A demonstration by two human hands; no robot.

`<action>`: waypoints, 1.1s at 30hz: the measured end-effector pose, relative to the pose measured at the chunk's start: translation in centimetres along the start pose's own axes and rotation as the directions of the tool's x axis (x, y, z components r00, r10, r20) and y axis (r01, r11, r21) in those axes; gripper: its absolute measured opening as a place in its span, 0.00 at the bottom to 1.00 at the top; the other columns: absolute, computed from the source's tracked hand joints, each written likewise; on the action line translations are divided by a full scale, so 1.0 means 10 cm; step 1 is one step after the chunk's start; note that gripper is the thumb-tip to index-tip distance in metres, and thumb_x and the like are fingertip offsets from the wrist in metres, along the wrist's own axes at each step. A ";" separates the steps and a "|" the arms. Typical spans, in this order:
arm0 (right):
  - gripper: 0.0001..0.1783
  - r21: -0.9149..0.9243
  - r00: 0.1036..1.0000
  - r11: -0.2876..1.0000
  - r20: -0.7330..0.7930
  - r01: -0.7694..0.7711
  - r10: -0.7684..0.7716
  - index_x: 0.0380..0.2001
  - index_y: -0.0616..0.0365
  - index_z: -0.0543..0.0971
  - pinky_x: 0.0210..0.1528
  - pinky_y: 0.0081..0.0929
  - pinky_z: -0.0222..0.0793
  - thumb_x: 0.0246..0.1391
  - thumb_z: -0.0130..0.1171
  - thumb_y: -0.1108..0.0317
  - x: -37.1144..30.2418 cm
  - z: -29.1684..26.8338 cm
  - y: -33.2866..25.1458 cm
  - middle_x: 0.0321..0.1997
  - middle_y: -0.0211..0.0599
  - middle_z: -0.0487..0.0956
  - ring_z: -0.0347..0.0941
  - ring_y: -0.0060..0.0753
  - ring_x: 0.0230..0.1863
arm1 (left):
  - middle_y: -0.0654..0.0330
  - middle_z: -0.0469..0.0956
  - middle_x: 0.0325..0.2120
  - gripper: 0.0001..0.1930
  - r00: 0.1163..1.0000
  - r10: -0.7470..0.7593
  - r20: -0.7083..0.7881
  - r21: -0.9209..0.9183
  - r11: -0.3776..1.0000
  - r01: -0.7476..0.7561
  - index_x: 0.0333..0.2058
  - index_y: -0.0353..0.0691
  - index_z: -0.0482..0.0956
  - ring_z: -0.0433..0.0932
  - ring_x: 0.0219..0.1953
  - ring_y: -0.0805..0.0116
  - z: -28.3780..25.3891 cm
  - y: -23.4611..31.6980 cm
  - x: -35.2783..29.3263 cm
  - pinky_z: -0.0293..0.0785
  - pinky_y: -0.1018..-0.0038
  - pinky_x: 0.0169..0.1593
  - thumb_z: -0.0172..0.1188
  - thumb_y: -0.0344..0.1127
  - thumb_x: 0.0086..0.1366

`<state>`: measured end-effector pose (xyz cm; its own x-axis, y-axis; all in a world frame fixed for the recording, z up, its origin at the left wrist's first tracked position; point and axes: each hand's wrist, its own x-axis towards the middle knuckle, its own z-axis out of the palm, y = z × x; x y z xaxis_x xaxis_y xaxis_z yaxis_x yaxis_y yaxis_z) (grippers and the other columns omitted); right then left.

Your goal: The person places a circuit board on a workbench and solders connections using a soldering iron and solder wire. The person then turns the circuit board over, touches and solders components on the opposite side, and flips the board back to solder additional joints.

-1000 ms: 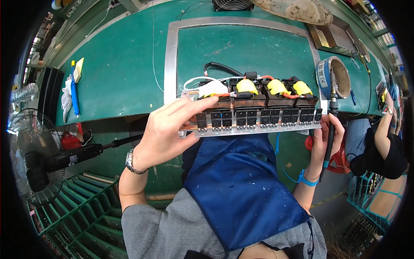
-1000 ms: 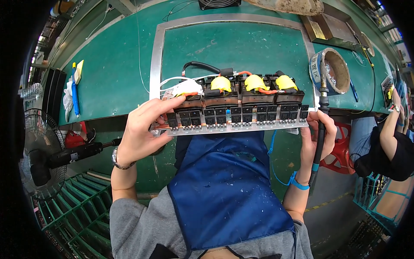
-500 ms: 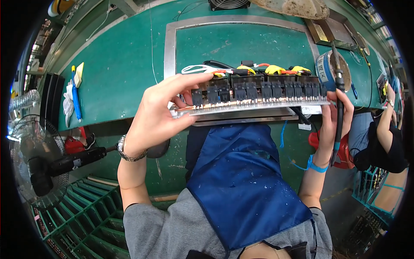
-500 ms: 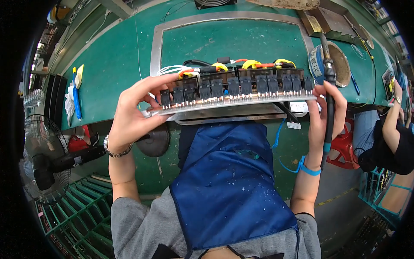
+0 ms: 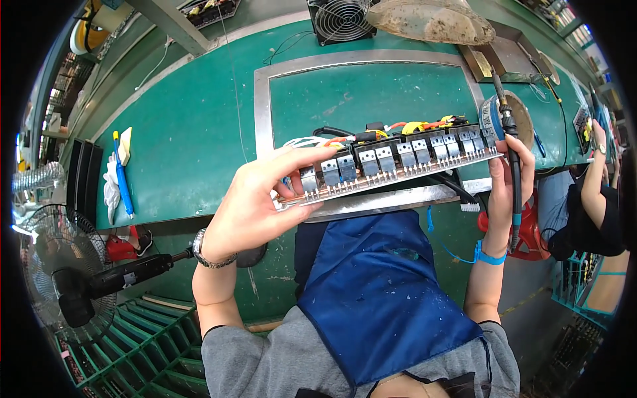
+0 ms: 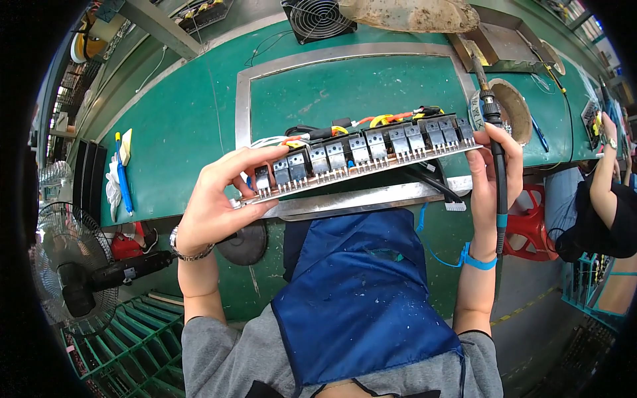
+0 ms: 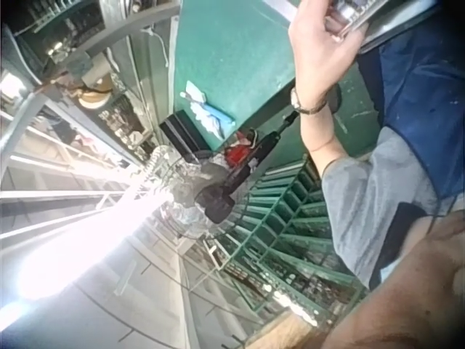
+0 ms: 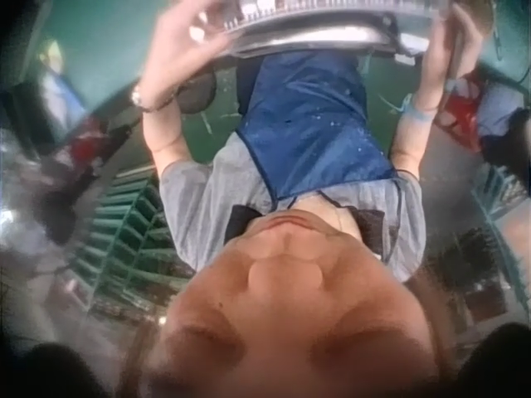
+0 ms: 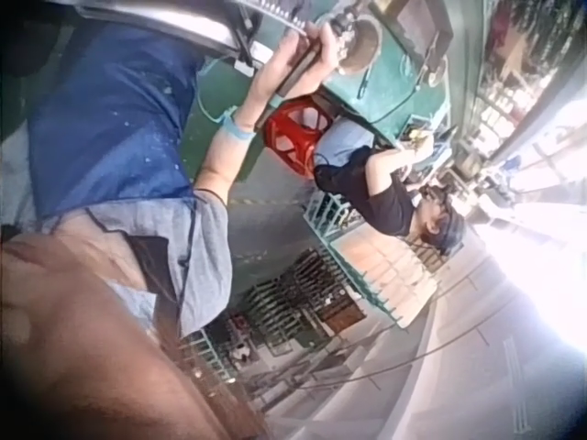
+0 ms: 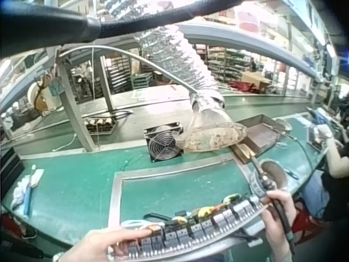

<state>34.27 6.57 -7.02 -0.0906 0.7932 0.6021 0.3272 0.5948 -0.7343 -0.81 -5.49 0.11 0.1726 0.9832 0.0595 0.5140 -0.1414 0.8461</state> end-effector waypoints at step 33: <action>0.23 0.001 1.000 1.000 0.025 -0.015 0.015 0.54 0.62 0.73 0.44 0.20 0.75 0.54 0.64 0.80 -0.05 -0.10 0.02 0.46 0.40 0.79 0.77 0.25 0.44 | 0.60 0.78 0.33 0.31 0.997 0.067 -0.041 0.075 0.995 -0.064 0.52 0.41 0.79 0.77 0.33 0.72 0.09 0.03 0.01 0.71 0.80 0.28 0.63 0.19 0.45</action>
<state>35.34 6.22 -7.15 -0.1093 0.8052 0.5828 0.3271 0.5828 -0.7439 0.16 -5.53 -0.12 0.1724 0.9754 0.1376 0.5638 -0.2123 0.7981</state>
